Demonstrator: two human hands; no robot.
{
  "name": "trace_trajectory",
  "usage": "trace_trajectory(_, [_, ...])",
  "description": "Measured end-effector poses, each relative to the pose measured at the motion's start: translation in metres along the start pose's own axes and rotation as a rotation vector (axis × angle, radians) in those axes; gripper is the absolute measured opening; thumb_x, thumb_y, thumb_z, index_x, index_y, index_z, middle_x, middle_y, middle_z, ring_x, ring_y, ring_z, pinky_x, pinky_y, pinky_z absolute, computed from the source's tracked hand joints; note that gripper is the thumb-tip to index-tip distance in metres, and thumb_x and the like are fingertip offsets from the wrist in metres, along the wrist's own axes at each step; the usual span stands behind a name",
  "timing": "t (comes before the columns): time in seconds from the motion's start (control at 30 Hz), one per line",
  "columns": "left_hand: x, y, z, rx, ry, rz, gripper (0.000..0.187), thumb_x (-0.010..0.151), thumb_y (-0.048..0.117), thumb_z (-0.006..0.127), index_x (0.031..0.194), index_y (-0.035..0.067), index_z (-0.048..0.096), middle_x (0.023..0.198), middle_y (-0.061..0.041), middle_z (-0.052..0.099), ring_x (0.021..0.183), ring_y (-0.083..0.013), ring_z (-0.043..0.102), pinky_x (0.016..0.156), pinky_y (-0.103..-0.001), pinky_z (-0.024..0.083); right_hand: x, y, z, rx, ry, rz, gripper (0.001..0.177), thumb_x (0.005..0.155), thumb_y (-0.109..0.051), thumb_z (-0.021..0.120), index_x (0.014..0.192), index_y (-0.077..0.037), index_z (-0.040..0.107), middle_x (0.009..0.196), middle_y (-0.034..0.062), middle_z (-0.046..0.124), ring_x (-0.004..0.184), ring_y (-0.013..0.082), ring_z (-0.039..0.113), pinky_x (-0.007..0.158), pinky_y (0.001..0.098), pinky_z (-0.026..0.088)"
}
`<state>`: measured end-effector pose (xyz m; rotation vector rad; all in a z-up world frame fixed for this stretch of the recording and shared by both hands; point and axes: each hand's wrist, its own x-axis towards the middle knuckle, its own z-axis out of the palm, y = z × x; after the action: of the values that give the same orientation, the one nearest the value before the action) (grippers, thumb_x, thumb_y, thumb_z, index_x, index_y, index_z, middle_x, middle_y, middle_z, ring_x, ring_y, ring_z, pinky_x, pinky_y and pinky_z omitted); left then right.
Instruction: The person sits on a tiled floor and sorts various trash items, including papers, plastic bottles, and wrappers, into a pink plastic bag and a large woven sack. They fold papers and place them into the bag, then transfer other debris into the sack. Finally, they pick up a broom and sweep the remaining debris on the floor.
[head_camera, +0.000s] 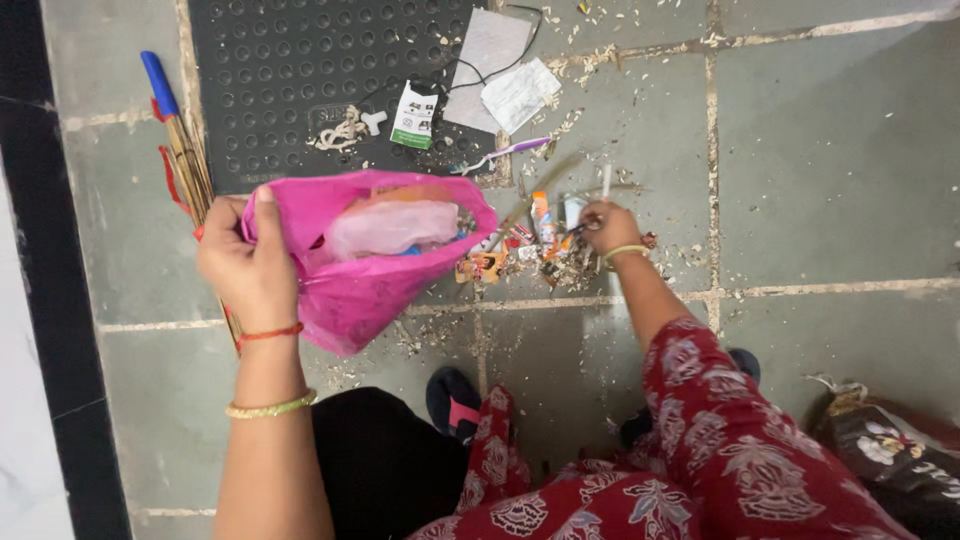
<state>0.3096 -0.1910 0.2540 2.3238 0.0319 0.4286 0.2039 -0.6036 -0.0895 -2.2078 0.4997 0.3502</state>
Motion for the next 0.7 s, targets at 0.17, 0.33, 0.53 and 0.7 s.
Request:
trace_trajectory(0.17, [-0.002,0.013,0.004,0.031,0.032,0.024,0.033,0.110,0.020,0.069,0.087,-0.002,0.058,0.072,-0.008,0.051,0.069,-0.0135,0.044,0.062,-0.032,0.041,-0.003,0.045,-0.033,0.517,-0.033,-0.119,0.031,0.075,0.008,0.074,0.103,-0.004,0.074,0.100,0.0039,0.072,0.094,0.0137,0.066,0.086,0.0276,0.053])
trace_trajectory(0.33, [-0.003,0.025,0.018,0.036,0.028,0.122,0.026,0.104,0.026,0.072,0.099,0.001,0.077,0.084,-0.015,0.069,0.073,-0.0234,0.064,0.066,-0.037,0.049,-0.024,-0.001,-0.093,0.659,-0.154,-0.101,0.028,0.079,0.004,0.070,0.105,-0.005,0.071,0.103,0.0032,0.069,0.095,0.0135,0.064,0.085,0.0266,0.052])
trace_trajectory(0.53, [-0.011,0.041,0.026,-0.041,0.016,0.145,0.025,0.100,0.028,0.073,0.097,0.004,0.079,0.082,-0.016,0.068,0.072,-0.0298,0.066,0.066,-0.040,0.050,-0.036,-0.162,-0.139,0.522,-0.581,-0.293,0.031,0.075,0.006,0.068,0.104,-0.004,0.068,0.110,0.0050,0.066,0.098,0.0184,0.066,0.085,0.0304,0.057])
trace_trajectory(0.7, [-0.018,0.067,0.016,-0.157,-0.077,0.184,0.024,0.098,0.027,0.072,0.092,0.005,0.079,0.077,-0.014,0.066,0.070,-0.0269,0.062,0.065,-0.038,0.047,-0.047,-0.295,-0.105,0.319,-0.693,-0.115,0.044,0.077,0.001,0.072,0.120,-0.011,0.072,0.098,0.0073,0.073,0.081,0.0188,0.063,0.068,0.0310,0.052])
